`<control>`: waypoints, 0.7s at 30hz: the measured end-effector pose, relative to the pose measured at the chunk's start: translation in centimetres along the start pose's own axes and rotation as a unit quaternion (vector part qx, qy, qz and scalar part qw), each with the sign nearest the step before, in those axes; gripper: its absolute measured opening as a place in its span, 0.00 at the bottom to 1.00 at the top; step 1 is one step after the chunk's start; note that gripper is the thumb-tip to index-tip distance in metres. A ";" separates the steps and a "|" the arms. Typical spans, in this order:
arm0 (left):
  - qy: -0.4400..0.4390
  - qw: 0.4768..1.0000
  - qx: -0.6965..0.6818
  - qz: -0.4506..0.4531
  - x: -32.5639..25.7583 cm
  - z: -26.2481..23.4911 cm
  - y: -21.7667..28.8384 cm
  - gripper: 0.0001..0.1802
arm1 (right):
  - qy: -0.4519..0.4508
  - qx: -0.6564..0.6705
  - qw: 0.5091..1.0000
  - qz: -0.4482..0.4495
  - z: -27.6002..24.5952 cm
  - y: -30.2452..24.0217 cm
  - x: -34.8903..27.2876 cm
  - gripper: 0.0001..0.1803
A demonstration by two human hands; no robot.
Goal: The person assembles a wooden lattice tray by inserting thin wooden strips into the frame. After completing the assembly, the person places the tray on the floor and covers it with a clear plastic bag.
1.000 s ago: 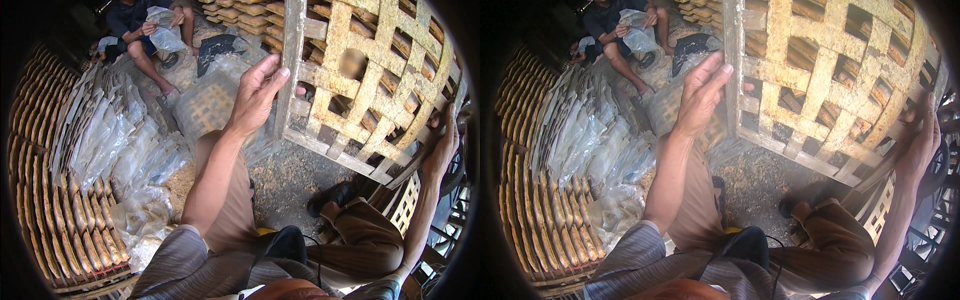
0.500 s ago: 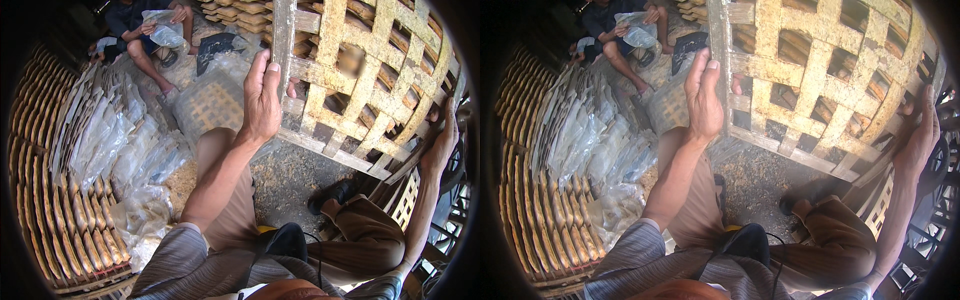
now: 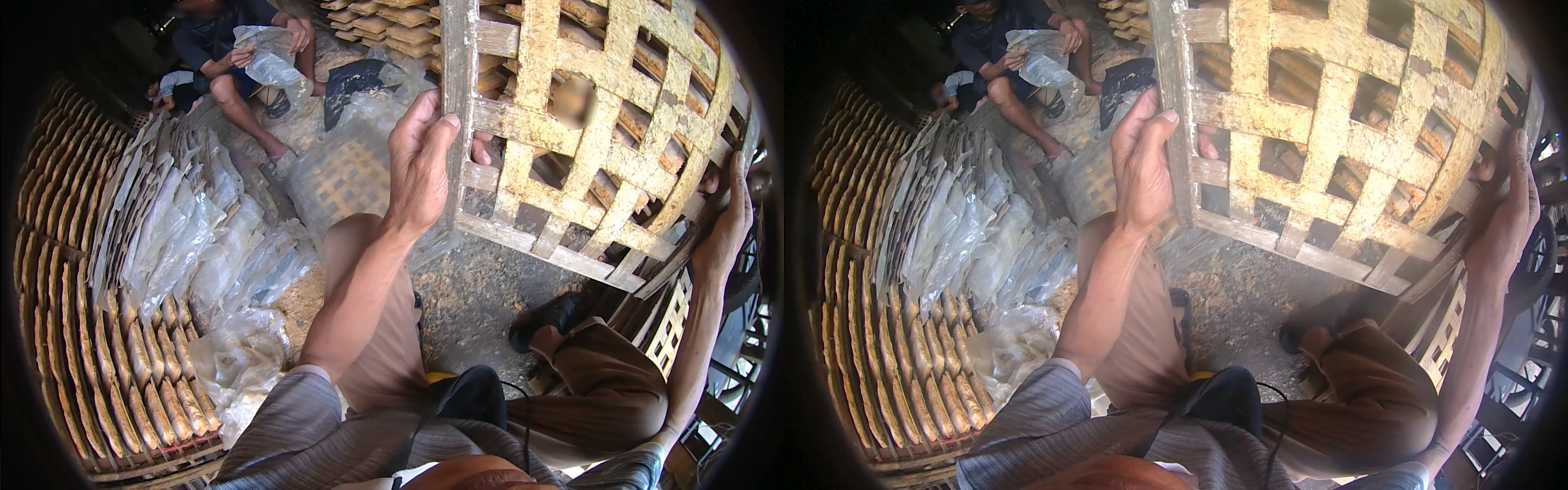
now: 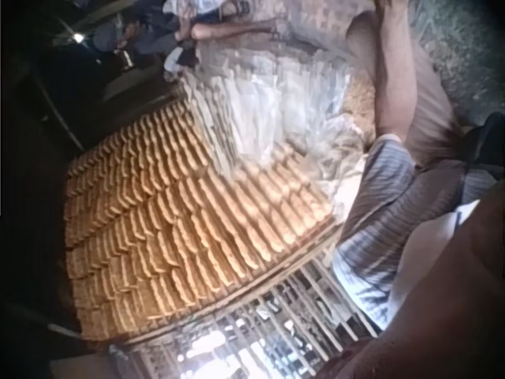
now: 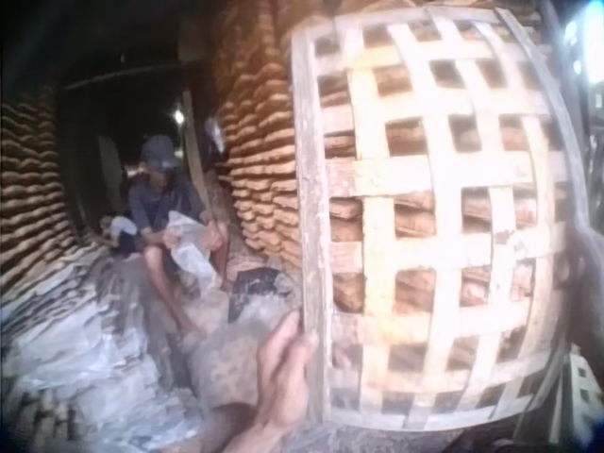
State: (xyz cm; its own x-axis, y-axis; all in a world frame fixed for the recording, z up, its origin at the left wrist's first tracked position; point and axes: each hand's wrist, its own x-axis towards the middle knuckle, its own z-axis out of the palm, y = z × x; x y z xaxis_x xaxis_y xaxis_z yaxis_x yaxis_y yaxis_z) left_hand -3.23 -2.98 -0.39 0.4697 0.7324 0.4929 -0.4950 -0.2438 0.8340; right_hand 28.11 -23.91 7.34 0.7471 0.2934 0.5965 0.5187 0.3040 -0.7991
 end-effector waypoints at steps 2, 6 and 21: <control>0.010 1.000 0.002 -0.016 -0.1 0.0 -0.1 0.20 | -0.007 -0.005 1.000 -0.010 -0.2 0.4 0.1 0.25; 0.017 0.999 -0.008 -0.030 -0.2 0.0 -0.3 0.21 | -0.017 -0.017 0.999 -0.021 -0.5 0.9 0.1 0.24; 0.020 0.999 -0.016 -0.042 -0.3 0.2 -0.6 0.21 | -0.013 0.050 0.999 0.015 -0.7 1.1 0.3 0.19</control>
State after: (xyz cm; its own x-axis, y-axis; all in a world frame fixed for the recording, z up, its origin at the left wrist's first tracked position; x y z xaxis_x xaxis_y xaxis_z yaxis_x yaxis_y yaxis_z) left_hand -2.95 -3.17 -0.94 0.4807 0.7748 0.4106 -0.4785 -0.1605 0.8633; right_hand 29.22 -24.16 6.64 0.7506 0.3261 0.5746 0.4509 0.3828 -0.8063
